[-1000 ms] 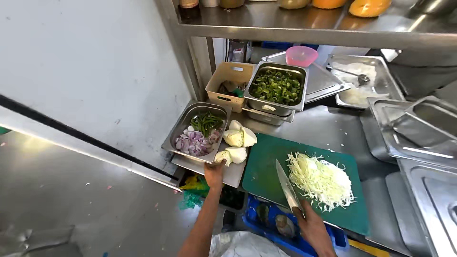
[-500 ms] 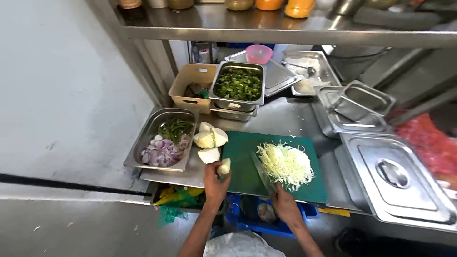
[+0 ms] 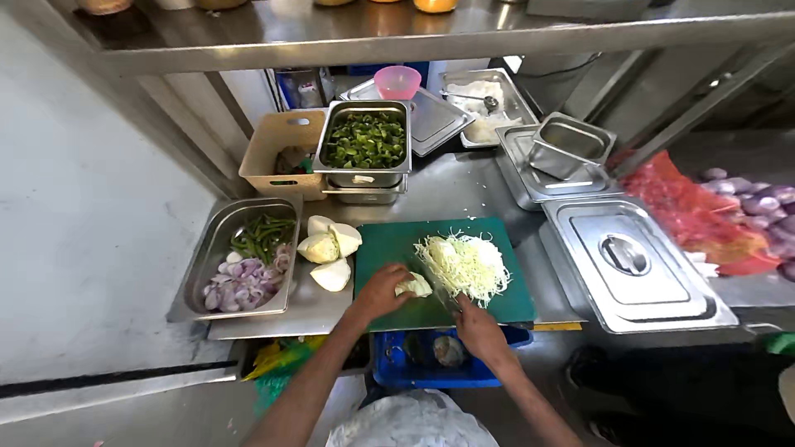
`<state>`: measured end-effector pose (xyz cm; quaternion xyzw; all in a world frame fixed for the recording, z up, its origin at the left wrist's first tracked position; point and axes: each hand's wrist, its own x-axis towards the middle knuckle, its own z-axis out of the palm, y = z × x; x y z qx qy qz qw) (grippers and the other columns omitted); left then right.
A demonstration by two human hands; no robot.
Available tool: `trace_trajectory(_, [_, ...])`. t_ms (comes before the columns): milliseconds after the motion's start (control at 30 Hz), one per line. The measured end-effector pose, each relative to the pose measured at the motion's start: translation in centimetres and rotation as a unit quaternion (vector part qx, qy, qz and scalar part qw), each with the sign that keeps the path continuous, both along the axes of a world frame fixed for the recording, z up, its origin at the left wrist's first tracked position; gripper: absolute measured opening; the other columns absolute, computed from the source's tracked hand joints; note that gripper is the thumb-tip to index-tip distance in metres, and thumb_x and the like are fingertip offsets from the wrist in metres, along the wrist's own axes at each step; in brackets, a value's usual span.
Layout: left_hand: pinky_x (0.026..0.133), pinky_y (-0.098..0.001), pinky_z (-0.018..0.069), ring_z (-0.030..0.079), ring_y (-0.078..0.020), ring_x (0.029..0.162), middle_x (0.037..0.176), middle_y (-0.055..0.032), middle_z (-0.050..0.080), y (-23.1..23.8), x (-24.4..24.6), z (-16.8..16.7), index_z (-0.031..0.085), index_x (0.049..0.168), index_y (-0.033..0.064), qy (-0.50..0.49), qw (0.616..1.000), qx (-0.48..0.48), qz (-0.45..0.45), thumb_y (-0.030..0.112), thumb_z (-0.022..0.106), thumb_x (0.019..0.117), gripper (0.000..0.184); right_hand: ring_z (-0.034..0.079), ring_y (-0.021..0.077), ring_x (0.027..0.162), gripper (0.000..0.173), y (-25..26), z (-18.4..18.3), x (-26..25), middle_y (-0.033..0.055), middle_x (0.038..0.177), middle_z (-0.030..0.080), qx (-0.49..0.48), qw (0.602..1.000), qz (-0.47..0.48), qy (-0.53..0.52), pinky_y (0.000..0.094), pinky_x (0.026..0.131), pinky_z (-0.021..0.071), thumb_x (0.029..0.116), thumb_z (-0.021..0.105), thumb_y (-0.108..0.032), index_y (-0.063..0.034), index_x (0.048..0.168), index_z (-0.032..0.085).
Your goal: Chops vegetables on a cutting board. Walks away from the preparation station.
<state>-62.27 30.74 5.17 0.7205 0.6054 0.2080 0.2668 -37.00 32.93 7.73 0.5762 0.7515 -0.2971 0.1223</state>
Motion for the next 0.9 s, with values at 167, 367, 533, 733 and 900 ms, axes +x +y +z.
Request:
trace_trajectory(167, [0.105,-0.0418,0.0522,0.065,-0.0247,0.114,0.120,-0.0127,0.068,3.1,-1.2,1.0,0.072,0.111,0.0027,0.018,0.991,-0.052,-0.123,0.023,0.080,0.0902,0.030,0.068,0.0434,0.111,0.050,0.5,0.0,-0.7,0.0240,0.119,0.068,-0.055,0.997,0.032,-0.033,0.0614,0.093,0.0541,0.1083,0.044,-0.022,-0.0143,0.157,0.035])
trace_trajectory(367, [0.094,-0.0460,0.0559,0.067,-0.0284,0.099,0.105,-0.0149,0.067,5.4,-1.9,1.2,0.070,0.102,0.0000,0.047,0.968,-0.033,-0.245,0.012,0.085,0.0836,0.027,0.070,0.0411,0.107,0.037,1.7,5.2,-0.5,0.0200,0.112,0.071,-0.026,0.993,0.069,-0.097,0.0593,0.087,0.0551,0.1083,0.044,-0.024,-0.0192,0.145,0.049])
trace_trajectory(533, [0.088,-0.0441,0.0569,0.066,-0.0273,0.092,0.101,-0.0151,0.068,6.1,-1.9,1.7,0.070,0.095,-0.0013,0.042,0.960,-0.032,-0.276,0.011,0.086,0.0816,0.025,0.069,0.0426,0.106,0.037,2.6,-0.1,-1.3,0.0217,0.113,0.070,-0.045,0.996,0.056,-0.047,0.0620,0.087,0.0555,0.1077,0.045,-0.023,-0.0179,0.145,0.045])
trace_trajectory(733, [0.093,-0.0460,0.0564,0.068,-0.0281,0.098,0.111,-0.0156,0.069,6.6,-2.0,1.6,0.072,0.110,0.0012,0.026,0.962,-0.061,-0.266,0.010,0.085,0.0826,0.031,0.070,0.0413,0.103,0.038,2.7,3.5,-0.9,0.0195,0.110,0.071,-0.038,0.991,0.079,-0.096,0.0613,0.084,0.0552,0.1073,0.047,-0.025,-0.0224,0.145,0.048])
trace_trajectory(900, [0.090,-0.0458,0.0562,0.067,-0.0272,0.093,0.108,-0.0145,0.070,7.4,-1.6,1.7,0.073,0.105,0.0007,0.040,0.961,-0.073,-0.262,0.012,0.089,0.0786,0.033,0.070,0.0423,0.103,0.037,3.7,1.0,-1.4,0.0211,0.111,0.070,-0.051,0.993,0.085,-0.060,0.0629,0.085,0.0551,0.1080,0.047,-0.025,-0.0205,0.144,0.047])
